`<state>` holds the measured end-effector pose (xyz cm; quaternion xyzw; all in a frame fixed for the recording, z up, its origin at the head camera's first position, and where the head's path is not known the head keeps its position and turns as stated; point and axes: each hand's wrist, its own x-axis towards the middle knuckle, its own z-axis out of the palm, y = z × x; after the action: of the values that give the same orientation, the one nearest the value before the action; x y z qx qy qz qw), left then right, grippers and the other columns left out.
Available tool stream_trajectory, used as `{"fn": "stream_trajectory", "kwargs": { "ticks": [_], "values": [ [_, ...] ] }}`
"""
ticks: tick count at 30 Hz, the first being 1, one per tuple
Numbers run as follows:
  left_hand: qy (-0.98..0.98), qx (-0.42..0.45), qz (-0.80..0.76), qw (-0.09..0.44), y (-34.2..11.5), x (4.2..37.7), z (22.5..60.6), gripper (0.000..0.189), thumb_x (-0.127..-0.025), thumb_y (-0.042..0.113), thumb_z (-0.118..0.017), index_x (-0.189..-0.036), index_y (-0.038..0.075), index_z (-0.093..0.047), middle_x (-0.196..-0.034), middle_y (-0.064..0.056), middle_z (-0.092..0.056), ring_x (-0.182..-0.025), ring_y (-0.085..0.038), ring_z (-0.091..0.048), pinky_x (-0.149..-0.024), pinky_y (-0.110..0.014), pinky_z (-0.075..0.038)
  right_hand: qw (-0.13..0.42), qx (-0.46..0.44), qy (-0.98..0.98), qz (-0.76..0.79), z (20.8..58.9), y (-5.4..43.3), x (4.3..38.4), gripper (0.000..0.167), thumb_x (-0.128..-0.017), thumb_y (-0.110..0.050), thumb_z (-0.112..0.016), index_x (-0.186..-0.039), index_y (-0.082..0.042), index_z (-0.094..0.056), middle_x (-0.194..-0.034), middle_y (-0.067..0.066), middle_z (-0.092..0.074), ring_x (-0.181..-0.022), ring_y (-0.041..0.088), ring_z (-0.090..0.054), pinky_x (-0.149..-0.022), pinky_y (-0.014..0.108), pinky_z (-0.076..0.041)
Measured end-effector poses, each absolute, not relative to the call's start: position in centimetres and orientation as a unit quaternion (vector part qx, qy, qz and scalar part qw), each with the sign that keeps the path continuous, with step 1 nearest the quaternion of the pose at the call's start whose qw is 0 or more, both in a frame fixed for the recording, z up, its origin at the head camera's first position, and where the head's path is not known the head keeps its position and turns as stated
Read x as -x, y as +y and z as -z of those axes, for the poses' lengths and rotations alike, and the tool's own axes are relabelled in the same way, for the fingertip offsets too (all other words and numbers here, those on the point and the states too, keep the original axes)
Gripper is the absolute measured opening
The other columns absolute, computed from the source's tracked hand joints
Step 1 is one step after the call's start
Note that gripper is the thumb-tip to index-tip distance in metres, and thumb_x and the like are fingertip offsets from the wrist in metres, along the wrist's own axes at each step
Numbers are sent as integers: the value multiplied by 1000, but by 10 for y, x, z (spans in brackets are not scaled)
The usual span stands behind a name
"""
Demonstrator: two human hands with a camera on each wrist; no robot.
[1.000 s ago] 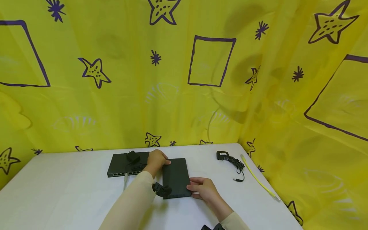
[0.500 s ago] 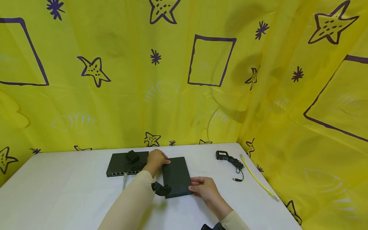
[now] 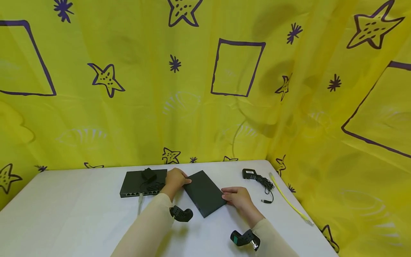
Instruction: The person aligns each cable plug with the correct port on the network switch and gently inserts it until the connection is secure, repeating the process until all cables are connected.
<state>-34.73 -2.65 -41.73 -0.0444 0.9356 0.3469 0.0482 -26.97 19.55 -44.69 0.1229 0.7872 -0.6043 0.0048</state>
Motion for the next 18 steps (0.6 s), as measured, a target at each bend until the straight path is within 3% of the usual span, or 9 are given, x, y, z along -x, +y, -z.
{"fn": "stream_trajectory", "kwargs": {
  "ticks": [9, 14, 18],
  "values": [
    [942, 13, -330, 51, -24, 349, 416, 20, -80, 21, -83, -92, 7, -76, -96, -9, -70, -82, -22, -61, -73, -34, -52, 11, -125, 802, 584, 445, 208, 285, 26, -85, 6, -68, -111, 9, -70, -110, 21, -71, -82, 13, -65, -74, 30, -58],
    [922, -35, -377, 79, -30, 363, 418, 30, -84, 17, -78, -112, 6, -74, -110, -12, -72, -104, -29, -64, -92, -40, -53, 30, -127, 813, 568, 447, 207, 287, 27, -87, 2, -69, -113, 5, -71, -113, 19, -71, -86, 13, -66, -77, 32, -58],
    [919, -74, -372, 109, -33, 371, 419, 35, -88, 16, -74, -122, 8, -70, -115, -12, -72, -113, -30, -63, -101, -43, -48, 32, -137, 816, 561, 448, 207, 288, 26, -87, 1, -69, -113, 3, -71, -115, 18, -70, -88, 14, -67, -79, 33, -58]
  ]
}}
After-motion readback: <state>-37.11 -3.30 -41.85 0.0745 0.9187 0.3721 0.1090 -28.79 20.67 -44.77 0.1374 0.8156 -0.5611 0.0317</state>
